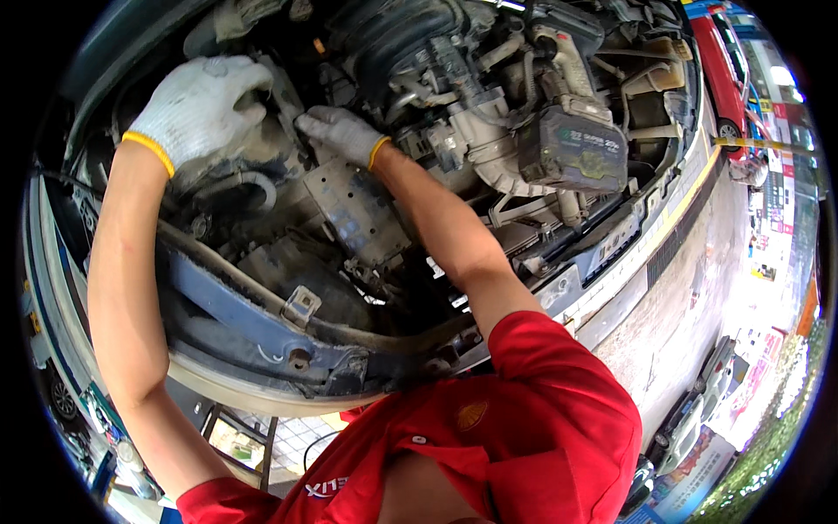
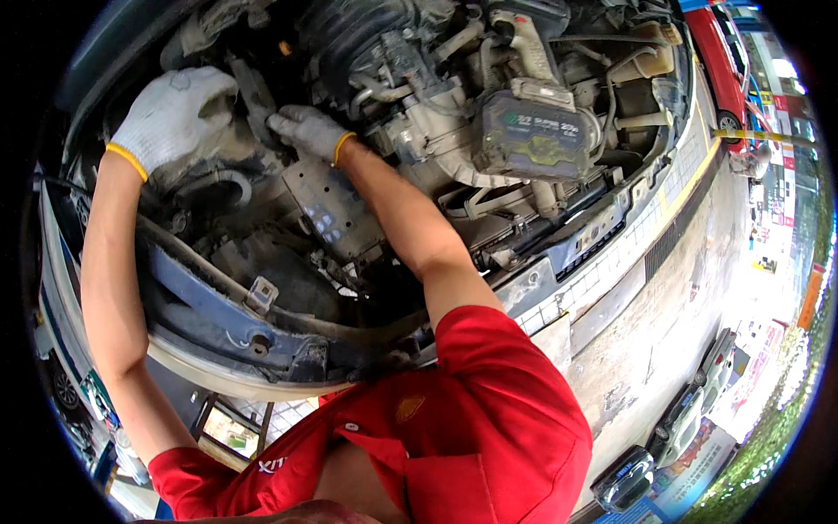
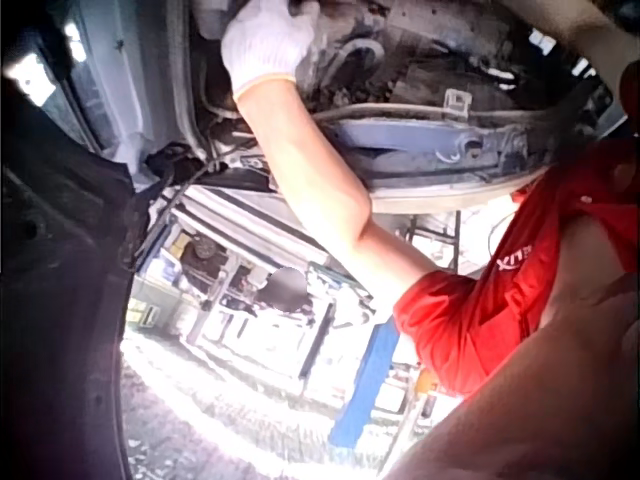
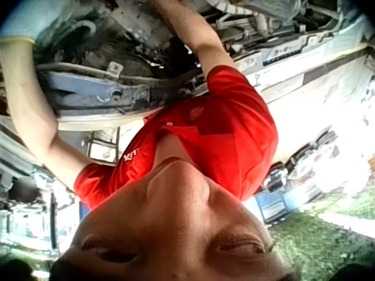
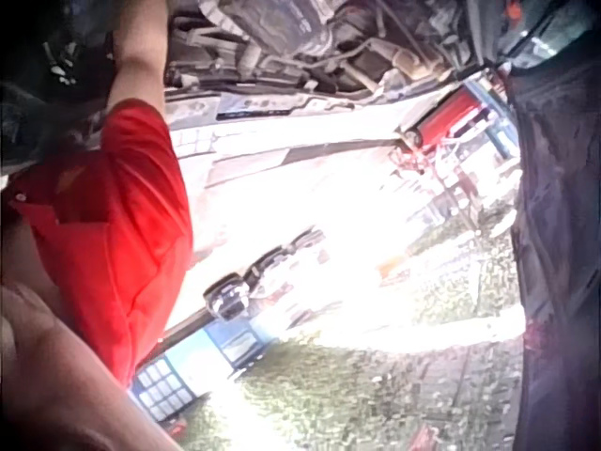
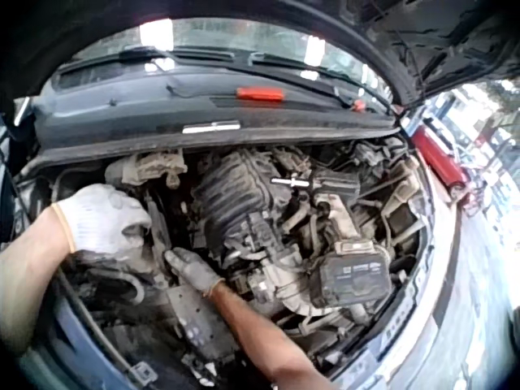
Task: The person works on a car engine with the hood open, using a wrench and a power drill to remove and install bolts. They also handle a metal plate and a cloth, wiping parts of the engine bay while performing the repair.
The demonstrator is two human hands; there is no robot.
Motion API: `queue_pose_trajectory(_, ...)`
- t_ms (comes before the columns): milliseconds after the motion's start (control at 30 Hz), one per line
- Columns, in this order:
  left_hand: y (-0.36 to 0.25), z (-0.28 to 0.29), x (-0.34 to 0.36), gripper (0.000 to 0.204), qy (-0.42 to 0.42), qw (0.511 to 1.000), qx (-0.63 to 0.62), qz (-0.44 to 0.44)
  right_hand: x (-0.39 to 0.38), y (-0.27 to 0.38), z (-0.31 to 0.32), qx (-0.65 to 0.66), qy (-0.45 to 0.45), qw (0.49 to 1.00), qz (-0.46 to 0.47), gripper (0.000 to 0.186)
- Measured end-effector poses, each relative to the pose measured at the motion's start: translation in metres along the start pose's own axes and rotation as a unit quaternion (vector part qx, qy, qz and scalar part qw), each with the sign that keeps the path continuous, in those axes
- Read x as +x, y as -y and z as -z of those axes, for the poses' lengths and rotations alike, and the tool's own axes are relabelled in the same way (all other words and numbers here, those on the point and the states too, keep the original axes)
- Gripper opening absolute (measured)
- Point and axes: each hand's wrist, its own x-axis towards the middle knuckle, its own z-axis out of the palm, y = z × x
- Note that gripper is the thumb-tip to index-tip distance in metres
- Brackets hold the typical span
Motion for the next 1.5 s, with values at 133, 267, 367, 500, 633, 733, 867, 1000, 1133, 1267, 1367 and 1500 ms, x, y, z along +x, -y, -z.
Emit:
queue_pose_trajectory(133, 0.001, 0.001, 0.005, 0.038, 0.019, 1.000, -0.016, 0.001, -0.009, 0.015, 0.011, -0.050, 0.030, 0.998, 0.007, 0.062)
queue_pose_trajectory(267, -0.002, 0.005, 0.005, 0.040, 0.030, 0.999, -0.011, 0.015, -0.015, 0.011, 0.004, -0.068, 0.001, 0.996, 0.056, 0.062)
queue_pose_trajectory(367, -0.001, 0.010, 0.008, 0.041, 0.039, 0.999, -0.024, 0.020, 0.002, -0.010, 0.009, -0.061, 0.004, 0.998, 0.024, 0.066)
queue_pose_trajectory(500, 0.001, 0.004, 0.006, 0.042, 0.034, 0.999, -0.024, 0.011, 0.020, -0.027, 0.012, -0.019, 0.022, 0.999, -0.045, 0.072)
queue_pose_trajectory(633, -0.003, 0.005, 0.005, 0.040, 0.025, 0.999, -0.020, 0.019, -0.002, -0.006, 0.006, -0.033, 0.009, 0.999, 0.000, 0.074)
queue_pose_trajectory(733, -0.004, 0.008, 0.005, 0.039, 0.025, 0.999, -0.025, 0.017, -0.009, 0.000, 0.009, -0.097, 0.008, 0.995, 0.029, 0.076)
queue_pose_trajectory(867, -0.001, 0.007, 0.004, 0.036, 0.020, 0.999, -0.026, 0.002, -0.009, 0.004, 0.008, -0.045, 0.029, 0.998, -0.029, 0.081)
queue_pose_trajectory(1000, -0.002, 0.006, 0.005, 0.032, 0.011, 1.000, -0.016, 0.004, -0.007, 0.010, 0.004, -0.009, 0.040, 0.998, -0.041, 0.074)
queue_pose_trajectory(1133, 0.001, 0.004, 0.002, 0.032, 0.008, 1.000, -0.009, 0.009, -0.013, 0.006, -0.005, -0.021, -0.011, 1.000, 0.002, 0.061)
queue_pose_trajectory(1267, 0.001, 0.002, 0.002, 0.031, 0.001, 1.000, -0.009, 0.010, -0.011, 0.006, 0.005, -0.030, 0.038, 0.999, 0.024, 0.055)
queue_pose_trajectory(1367, -0.001, 0.003, 0.002, 0.031, 0.004, 1.000, -0.005, 0.018, -0.015, 0.018, 0.004, -0.045, 0.038, 0.998, -0.033, 0.059)
queue_pose_trajectory(1500, -0.002, 0.003, 0.004, 0.031, -0.009, 1.000, -0.009, 0.011, -0.011, 0.014, 0.003, -0.081, 0.009, 0.997, -0.002, 0.068)
